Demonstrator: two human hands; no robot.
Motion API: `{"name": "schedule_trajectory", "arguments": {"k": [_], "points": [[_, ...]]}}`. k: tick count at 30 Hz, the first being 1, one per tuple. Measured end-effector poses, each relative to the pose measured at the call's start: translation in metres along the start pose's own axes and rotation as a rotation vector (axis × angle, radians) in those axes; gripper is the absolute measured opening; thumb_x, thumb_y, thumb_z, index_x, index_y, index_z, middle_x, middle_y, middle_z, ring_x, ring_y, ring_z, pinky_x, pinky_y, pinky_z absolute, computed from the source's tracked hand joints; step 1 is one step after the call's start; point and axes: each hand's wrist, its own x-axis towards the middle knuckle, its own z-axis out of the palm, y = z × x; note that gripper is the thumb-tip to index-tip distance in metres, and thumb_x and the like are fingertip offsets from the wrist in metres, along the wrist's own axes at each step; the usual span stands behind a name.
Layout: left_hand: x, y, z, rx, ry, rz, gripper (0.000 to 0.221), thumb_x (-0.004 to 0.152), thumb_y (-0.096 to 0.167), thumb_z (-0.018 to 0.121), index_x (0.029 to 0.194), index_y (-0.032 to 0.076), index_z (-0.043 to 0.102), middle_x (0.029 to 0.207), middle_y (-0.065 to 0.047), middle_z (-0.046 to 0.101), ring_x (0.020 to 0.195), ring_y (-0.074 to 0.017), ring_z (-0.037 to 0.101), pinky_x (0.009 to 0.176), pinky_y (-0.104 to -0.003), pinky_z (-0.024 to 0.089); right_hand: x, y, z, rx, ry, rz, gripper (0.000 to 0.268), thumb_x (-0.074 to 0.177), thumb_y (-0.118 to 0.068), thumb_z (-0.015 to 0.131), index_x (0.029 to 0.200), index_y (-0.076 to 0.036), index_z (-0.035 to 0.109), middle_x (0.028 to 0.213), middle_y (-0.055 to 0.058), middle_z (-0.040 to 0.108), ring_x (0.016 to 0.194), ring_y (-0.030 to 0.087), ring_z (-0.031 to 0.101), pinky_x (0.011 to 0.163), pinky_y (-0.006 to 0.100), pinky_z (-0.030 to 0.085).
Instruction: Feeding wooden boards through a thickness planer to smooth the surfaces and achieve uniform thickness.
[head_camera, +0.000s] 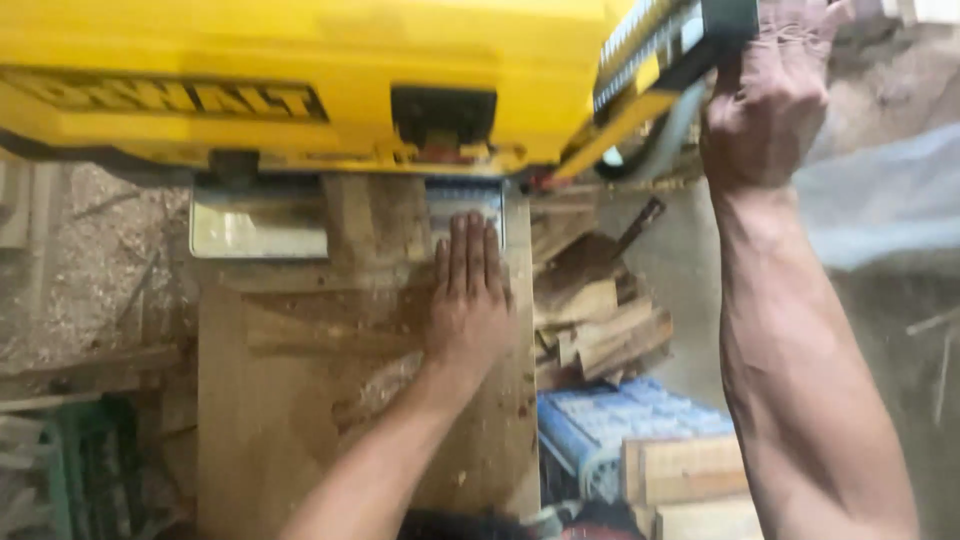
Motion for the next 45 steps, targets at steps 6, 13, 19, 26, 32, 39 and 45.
{"name": "schedule_trajectory", "arguments": {"k": [6, 13, 19, 26, 32, 39, 45], "points": [[0.001, -0.002, -0.006, -0.006, 0.037, 0.014, 0.097, 0.076, 0.037, 0.074, 0.153, -0.009, 0.039, 0.162, -0.032, 0.034, 0.154, -0.0462, 0.027, 0.129, -0.055, 0.016, -0.019, 0.039, 0.063, 0.033, -0.005, 0.049, 0.021, 0.107, -0.02, 0.063, 0.101, -0.002, 0.071, 0.094, 0.018, 0.077, 0.082, 0.037, 0.073, 0.065, 0.044, 0.054], [0.001, -0.003, 0.0, -0.014, 0.114, 0.013, 0.096, 0.074, 0.038, 0.073, 0.152, -0.009, 0.042, 0.16, -0.033, 0.036, 0.153, -0.0468, 0.029, 0.128, -0.056, 0.017, -0.098, 0.002, 0.022, 0.098, -0.196, -0.05, 0.024, 0.095, -0.014, 0.079, 0.116, -0.006, 0.073, 0.107, 0.012, 0.073, 0.103, 0.035, 0.069, 0.088, 0.043, 0.055], [0.006, 0.0, -0.01, -0.016, -0.031, -0.01, 0.091, 0.081, 0.034, 0.064, 0.155, -0.009, 0.035, 0.163, -0.032, 0.032, 0.155, -0.0451, 0.024, 0.128, -0.054, 0.014, -0.101, 0.013, -0.016, -0.143, -0.201, -0.172, 0.042, 0.086, -0.025, 0.086, 0.127, -0.02, 0.078, 0.118, -0.001, 0.076, 0.114, 0.021, 0.072, 0.105, 0.034, 0.055], [-0.012, -0.043, -0.044, -0.278, 0.045, -0.084, 0.05, 0.088, 0.038, 0.066, 0.121, 0.001, 0.07, 0.132, -0.022, 0.062, 0.126, -0.037, 0.056, 0.112, -0.049, 0.04, -0.108, -0.136, -0.039, 0.134, -0.033, 0.124, 0.055, 0.079, 0.008, 0.059, 0.134, 0.006, 0.066, 0.126, 0.027, 0.064, 0.119, 0.048, 0.059, 0.112, 0.052, 0.042], [-0.036, -0.131, -0.062, -0.185, 0.284, -0.291, 0.062, 0.08, 0.051, 0.087, 0.122, 0.008, 0.073, 0.126, -0.014, 0.065, 0.12, -0.0341, 0.061, 0.105, -0.054, 0.046, -0.124, -0.249, 0.013, 0.496, -0.126, 0.218, 0.042, 0.09, -0.022, 0.083, 0.124, 0.0, 0.07, 0.122, 0.02, 0.067, 0.122, 0.044, 0.062, 0.111, 0.054, 0.044], [-0.019, -0.171, -0.065, -0.406, 0.207, -0.172, 0.055, 0.074, 0.026, 0.094, 0.119, 0.0, 0.074, 0.124, -0.017, 0.071, 0.125, -0.036, 0.063, 0.106, -0.048, 0.052, -0.108, -0.262, 0.056, 0.509, -0.011, 0.197, 0.028, 0.093, -0.025, 0.082, 0.096, 0.003, 0.077, 0.102, 0.015, 0.069, 0.102, 0.04, 0.069, 0.097, 0.048, 0.056], [-0.013, -0.184, -0.053, -0.564, 0.206, -0.268, 0.049, 0.074, 0.023, 0.094, 0.117, 0.005, 0.077, 0.122, -0.013, 0.074, 0.118, -0.0344, 0.067, 0.102, -0.044, 0.055, -0.087, -0.285, 0.052, 0.329, 0.041, 0.146, 0.024, 0.094, -0.029, 0.082, 0.089, -0.006, 0.077, 0.092, 0.006, 0.067, 0.088, 0.029, 0.069, 0.089, 0.042, 0.057]]}}
